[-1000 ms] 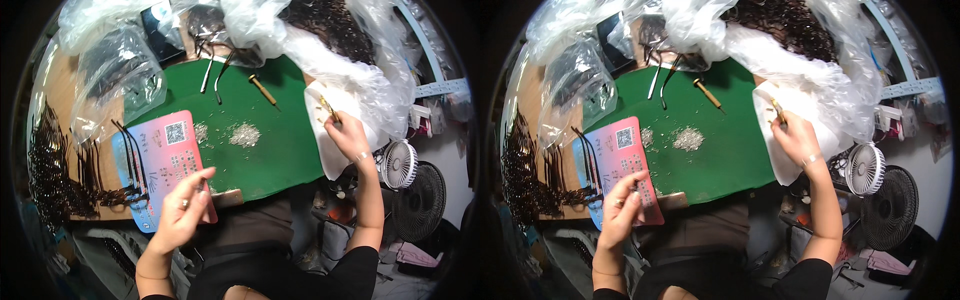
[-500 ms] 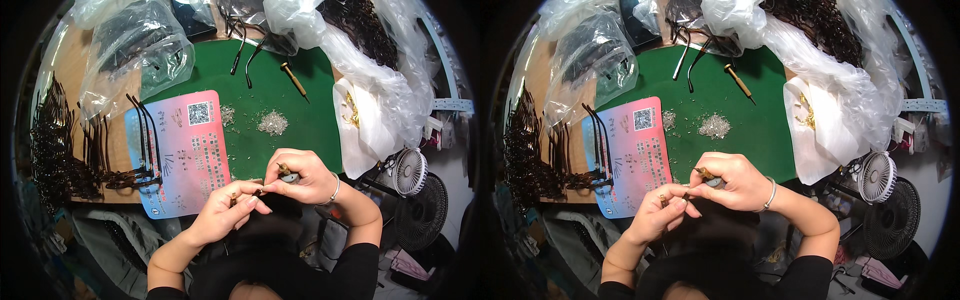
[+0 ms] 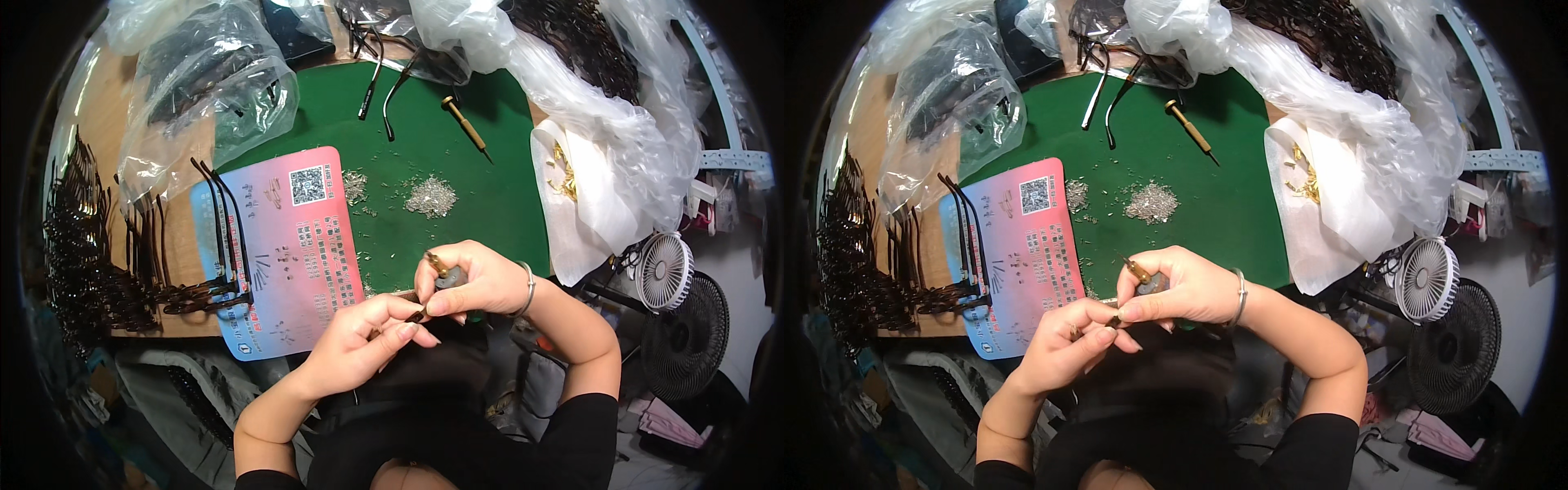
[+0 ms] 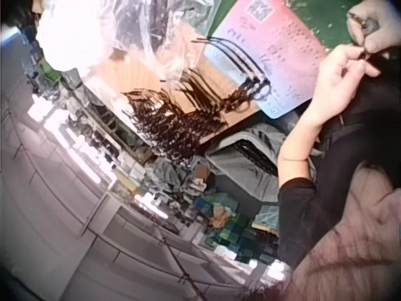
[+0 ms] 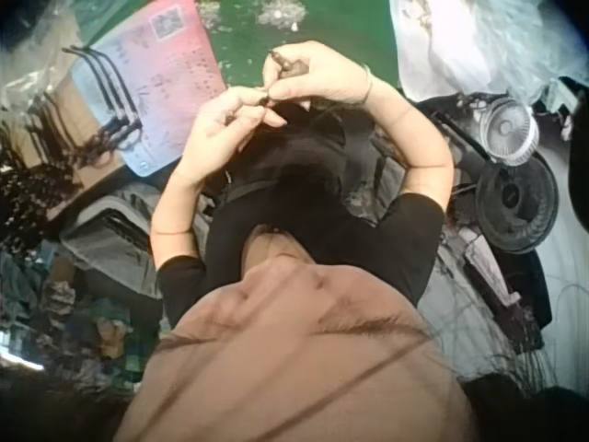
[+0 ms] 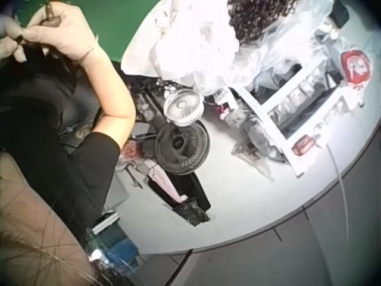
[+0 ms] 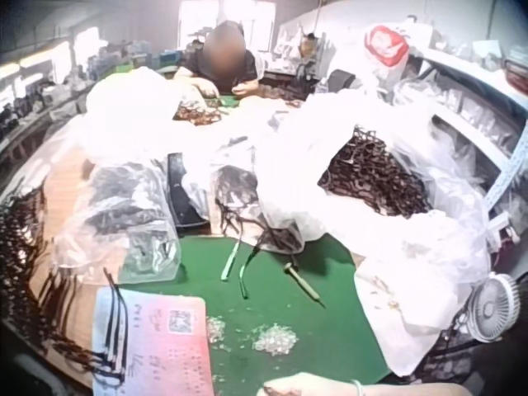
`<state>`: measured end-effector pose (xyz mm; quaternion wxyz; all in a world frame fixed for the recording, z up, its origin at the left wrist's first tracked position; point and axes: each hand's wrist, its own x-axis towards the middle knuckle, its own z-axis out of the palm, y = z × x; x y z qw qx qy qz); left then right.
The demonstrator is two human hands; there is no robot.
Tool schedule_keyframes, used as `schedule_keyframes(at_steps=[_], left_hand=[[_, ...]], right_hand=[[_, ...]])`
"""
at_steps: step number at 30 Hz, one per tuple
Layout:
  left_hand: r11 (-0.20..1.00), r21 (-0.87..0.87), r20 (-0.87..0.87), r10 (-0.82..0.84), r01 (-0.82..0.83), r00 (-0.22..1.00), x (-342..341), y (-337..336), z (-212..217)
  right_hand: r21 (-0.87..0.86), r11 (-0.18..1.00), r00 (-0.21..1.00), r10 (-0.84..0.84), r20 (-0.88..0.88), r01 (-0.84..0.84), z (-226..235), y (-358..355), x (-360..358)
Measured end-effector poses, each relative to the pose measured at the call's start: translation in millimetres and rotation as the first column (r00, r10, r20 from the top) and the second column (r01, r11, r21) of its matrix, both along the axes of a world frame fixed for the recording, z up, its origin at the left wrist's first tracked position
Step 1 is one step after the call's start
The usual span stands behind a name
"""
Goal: The person assembles eyeglasses by hand, picking up frames and small metal components from a green mat, inserting parts into the frame, and placing completed glasses aside. The person repeatedly handles frames and components, using a small tool to assist with assembly.
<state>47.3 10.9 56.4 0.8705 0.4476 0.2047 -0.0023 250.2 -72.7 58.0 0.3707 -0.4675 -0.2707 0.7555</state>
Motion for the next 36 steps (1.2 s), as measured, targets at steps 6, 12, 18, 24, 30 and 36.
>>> schedule_keyframes(at_steps=[6,12,18,24,30,36], left_hand=[[0.835,0.536,-0.024,-0.135,0.126,0.991,-1,-7,-6],[0.770,0.635,-0.161,0.217,-0.067,0.963,-4,-4,-17],[0.594,0.787,-0.038,0.313,-0.164,0.949,8,-11,-39],[0.630,0.765,-0.093,0.315,-0.135,0.945,6,-12,-38],[0.739,0.650,-0.125,0.336,-0.179,0.934,-3,-13,-30],[0.772,0.608,-0.142,0.336,-0.186,0.931,4,-2,-33]], right_hand=[[0.195,0.976,0.923,0.013,0.385,-0.096,-13,-17,-1],[0.172,0.975,0.470,-0.087,0.878,-0.141,3,-45,6],[0.260,0.911,0.035,-0.263,0.964,-0.319,-20,-40,-10],[0.257,0.903,-0.069,-0.297,0.952,-0.343,-27,-38,-14],[0.254,0.907,-0.098,-0.302,0.948,-0.337,-30,-38,-15],[0.252,0.894,-0.108,-0.311,0.944,-0.372,-29,-37,-15]])
